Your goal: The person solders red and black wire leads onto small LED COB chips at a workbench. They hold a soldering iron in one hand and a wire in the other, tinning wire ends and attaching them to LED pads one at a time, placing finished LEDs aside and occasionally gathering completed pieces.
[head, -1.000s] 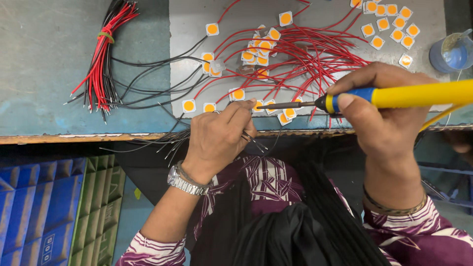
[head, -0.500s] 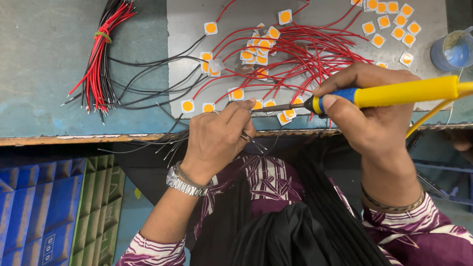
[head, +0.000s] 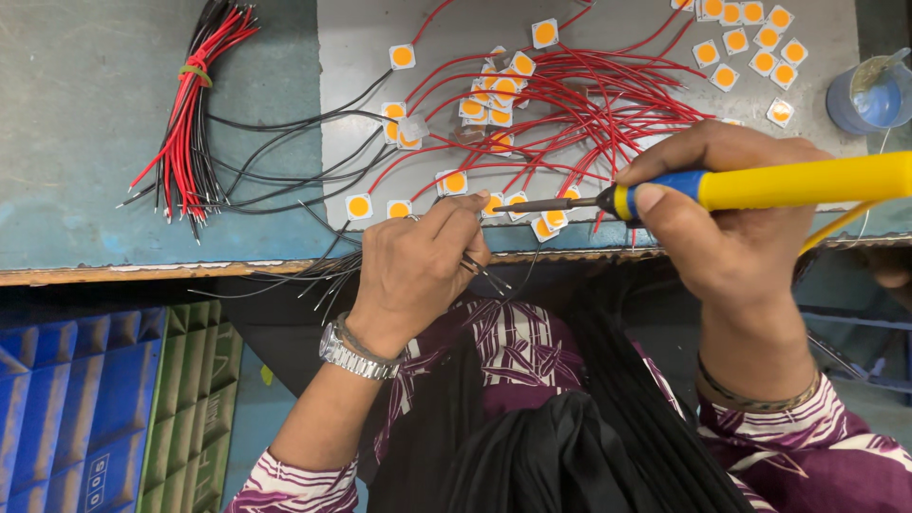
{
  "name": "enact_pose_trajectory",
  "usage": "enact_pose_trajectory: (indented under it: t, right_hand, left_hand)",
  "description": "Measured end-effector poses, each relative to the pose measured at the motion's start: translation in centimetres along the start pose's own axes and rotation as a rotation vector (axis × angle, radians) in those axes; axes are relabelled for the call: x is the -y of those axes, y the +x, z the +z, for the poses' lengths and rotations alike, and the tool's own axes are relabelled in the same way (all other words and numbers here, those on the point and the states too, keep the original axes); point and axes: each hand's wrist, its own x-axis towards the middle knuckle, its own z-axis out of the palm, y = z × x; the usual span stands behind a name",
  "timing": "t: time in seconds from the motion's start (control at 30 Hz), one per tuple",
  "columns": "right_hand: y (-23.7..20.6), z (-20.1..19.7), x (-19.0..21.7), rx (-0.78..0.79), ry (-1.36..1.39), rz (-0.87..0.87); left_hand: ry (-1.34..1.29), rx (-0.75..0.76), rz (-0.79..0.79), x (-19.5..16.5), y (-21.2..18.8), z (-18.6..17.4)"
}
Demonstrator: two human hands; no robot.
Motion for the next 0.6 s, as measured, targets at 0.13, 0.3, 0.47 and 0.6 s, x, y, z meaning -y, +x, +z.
enact_pose_trajectory:
  t: [0.13, 0.3, 0.47, 0.6]
  right_hand:
    - [0.05, 0.27, -0.21, 0.018, -0.003, -0.006]
    - [0.36, 0.58, -0.07, 0.024, -0.008, -0.004]
    - [0.56, 0.65, 0.06, 0.036, -0.050, -0.020]
    - [0.51, 0.65, 0.01, 0.043, -0.030, -0.025]
  left_hand:
    - [0.012, 0.000, 0.001, -0.02, 0.04, 0.03]
    - [0.003, 0.011, 0.003, 0.04, 0.10, -0.01]
    - [0.016, 0.001, 0.002, 0.02, 0.13, 0.05]
    - [0.003, 0.012, -0.002, 0.03, 0.06, 0.03]
